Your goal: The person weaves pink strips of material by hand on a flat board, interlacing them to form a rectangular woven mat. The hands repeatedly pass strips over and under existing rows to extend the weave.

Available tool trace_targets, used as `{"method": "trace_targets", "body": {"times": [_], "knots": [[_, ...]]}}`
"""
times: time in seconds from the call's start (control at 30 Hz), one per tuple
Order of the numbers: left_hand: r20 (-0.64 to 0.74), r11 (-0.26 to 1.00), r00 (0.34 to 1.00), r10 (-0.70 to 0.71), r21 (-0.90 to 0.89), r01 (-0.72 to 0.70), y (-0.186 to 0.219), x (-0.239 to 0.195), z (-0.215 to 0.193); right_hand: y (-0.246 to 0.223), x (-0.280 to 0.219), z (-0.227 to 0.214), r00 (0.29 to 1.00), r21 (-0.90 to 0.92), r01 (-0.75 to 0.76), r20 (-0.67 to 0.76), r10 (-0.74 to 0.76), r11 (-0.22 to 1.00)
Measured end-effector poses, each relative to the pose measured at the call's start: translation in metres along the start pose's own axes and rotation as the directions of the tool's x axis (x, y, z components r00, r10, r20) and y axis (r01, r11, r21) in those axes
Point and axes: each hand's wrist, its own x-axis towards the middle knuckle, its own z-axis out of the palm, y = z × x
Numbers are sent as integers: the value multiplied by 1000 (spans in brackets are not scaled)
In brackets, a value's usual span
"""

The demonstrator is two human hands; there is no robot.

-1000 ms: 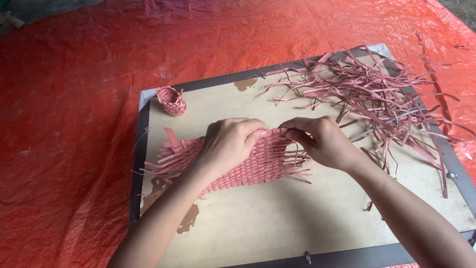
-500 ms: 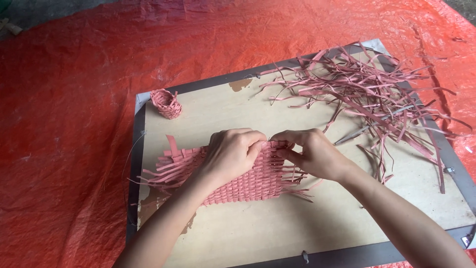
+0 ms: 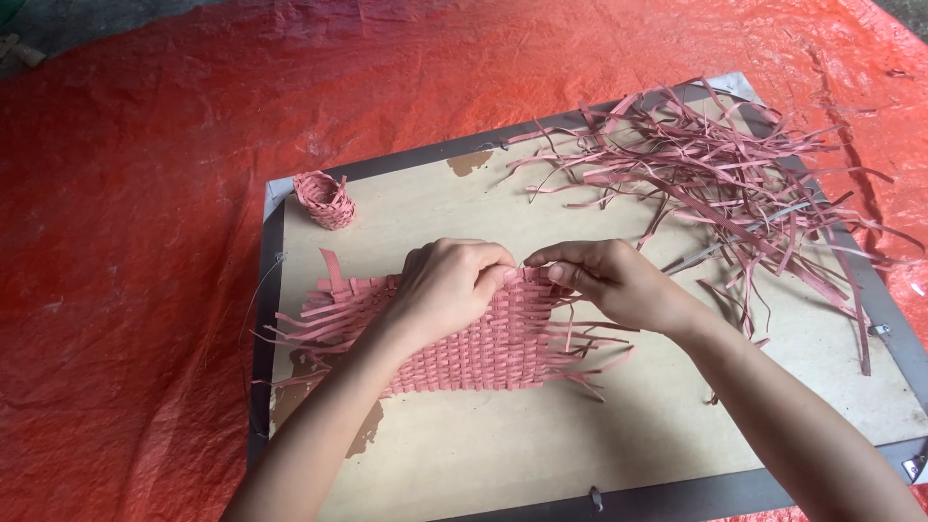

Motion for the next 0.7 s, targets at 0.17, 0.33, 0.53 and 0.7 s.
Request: {"method": "trace_targets", "body": {"times": [0.17, 0.33, 0.53, 0.7], "knots": [[34, 1000, 999, -19, 8, 19, 8, -3, -15, 3, -3, -1, 998, -2, -49, 29, 49, 999], [73, 1000, 997, 17, 23, -19, 17, -9, -19, 6, -5, -2, 997, 10, 71, 27, -71, 997], [-29, 984, 988, 153, 94, -150, 7, -9, -1, 4, -11, 6, 985, -114, 164, -37, -169, 980], [-48, 988, 987, 152, 25, -151, 6, -10, 5, 20, -14, 11, 963, -124, 235, -107, -248, 964]]}}
